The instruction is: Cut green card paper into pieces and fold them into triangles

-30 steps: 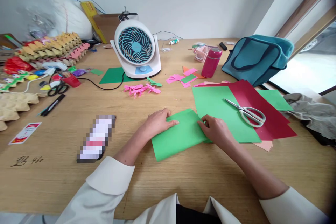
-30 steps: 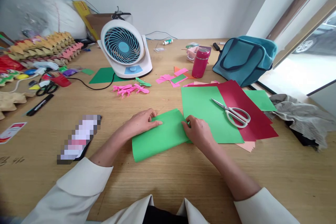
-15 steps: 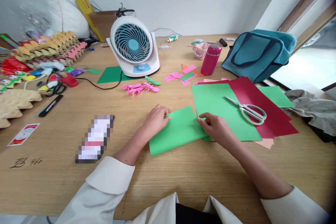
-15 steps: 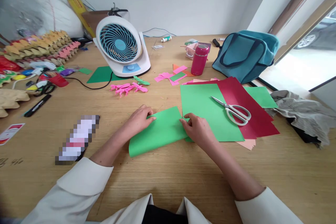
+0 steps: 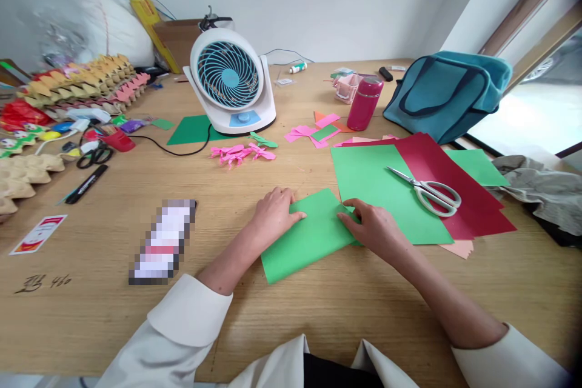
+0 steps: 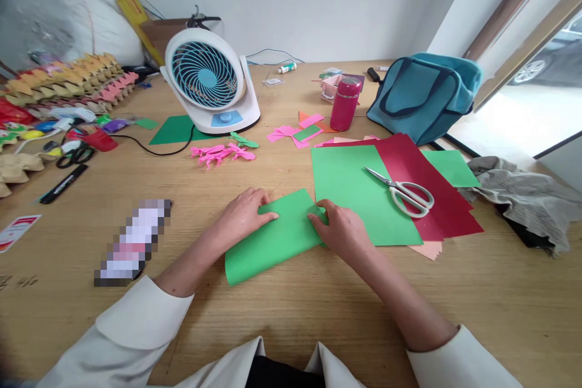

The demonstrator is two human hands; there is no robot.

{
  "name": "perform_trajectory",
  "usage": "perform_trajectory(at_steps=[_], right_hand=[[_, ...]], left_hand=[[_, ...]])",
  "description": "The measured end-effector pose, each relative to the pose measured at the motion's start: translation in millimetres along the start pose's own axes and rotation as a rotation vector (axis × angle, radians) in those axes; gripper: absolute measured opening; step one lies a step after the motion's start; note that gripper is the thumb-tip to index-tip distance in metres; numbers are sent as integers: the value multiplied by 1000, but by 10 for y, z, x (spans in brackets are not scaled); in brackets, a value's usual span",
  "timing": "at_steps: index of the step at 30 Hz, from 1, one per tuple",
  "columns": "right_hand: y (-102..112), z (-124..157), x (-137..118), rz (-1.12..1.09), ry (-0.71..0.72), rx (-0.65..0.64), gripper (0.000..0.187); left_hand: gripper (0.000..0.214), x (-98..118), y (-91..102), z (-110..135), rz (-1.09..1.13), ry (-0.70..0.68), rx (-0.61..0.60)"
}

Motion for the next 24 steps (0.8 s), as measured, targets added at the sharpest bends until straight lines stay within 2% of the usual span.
perform_trajectory(at_steps=[6,11,19,24], right_hand=[[-32,-2,15,44,19,-3,39],[-24,-6,21,41,28,3,37],[-30,5,16,19,34,-1,36],[-5,0,36,-67,63,46,37]], left_hand=[[26,73,-11,49,-23,-7,-5],[32,30,-37,27,31,21,-33],[16,-37,-85,-29,170,-39,-67],[9,36,36,-21,280,-92,-74]])
Point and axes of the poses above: each hand's wrist, its own z-axis away from the middle knuckle, its own y-axis out of the back of the hand, x = y × z, the point moved 5 cm from there along -z, towards the middle knuckle, and after that the axes turned 1 degree about y, right-handed, at the moved point
